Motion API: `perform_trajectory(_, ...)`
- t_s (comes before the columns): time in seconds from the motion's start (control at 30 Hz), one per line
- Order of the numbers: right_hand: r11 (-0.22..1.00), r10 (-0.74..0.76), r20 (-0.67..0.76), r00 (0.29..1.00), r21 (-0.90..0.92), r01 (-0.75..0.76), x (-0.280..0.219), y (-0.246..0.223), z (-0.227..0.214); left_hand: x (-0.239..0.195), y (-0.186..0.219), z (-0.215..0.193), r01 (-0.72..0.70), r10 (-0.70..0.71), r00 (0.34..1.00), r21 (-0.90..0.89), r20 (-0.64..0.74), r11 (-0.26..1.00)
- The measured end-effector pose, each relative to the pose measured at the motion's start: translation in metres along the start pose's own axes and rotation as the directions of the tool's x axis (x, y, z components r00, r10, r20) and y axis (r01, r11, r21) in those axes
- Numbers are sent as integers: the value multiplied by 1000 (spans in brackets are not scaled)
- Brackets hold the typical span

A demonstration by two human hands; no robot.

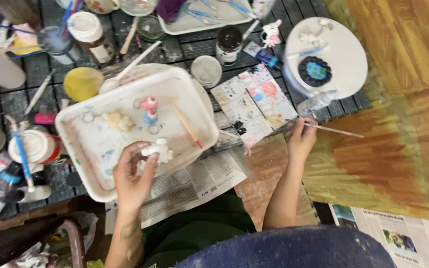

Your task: The person paints a small white figurine using a fine brush and light-colored paint. They rotate the figurine to apply paint to different sides and dip the brush into a palette for more paint.

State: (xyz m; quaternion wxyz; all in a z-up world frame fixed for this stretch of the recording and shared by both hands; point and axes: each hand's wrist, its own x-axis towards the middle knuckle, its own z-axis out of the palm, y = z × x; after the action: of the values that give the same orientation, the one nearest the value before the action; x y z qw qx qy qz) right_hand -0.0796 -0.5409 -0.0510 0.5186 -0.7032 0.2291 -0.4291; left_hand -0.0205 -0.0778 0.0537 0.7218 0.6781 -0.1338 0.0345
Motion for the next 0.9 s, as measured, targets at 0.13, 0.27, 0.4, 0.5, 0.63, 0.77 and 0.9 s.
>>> perform_trajectory(0.13,984,-14,71,997,-178,26,6,14,-3,4,-15,26,226,-178,965,-272,192,935)
perform_trajectory(0.27,908,-89,153,984,-393,143,11,-4,0,14,-24,32,407,-308,911,-470,275,783)
perform_trajectory(0.4,865,-120,96,988,-478,151,9,-11,2,10,-20,24,334,-279,942,-457,185,825)
perform_trajectory(0.5,839,-179,155,972,-492,233,7,-14,7,5,-13,9,208,-194,978,-348,75,914)
perform_trajectory(0.63,985,-77,109,991,-148,93,-14,-49,20,3,-9,-22,182,-188,982,-299,9,937)
perform_trajectory(0.77,967,-155,303,940,240,82,-64,-106,65,-2,-14,-41,250,-271,962,-314,-25,916)
perform_trajectory(0.9,834,-183,552,814,525,-169,-129,-141,145,-2,-24,-44,235,-251,968,-324,-7,916)
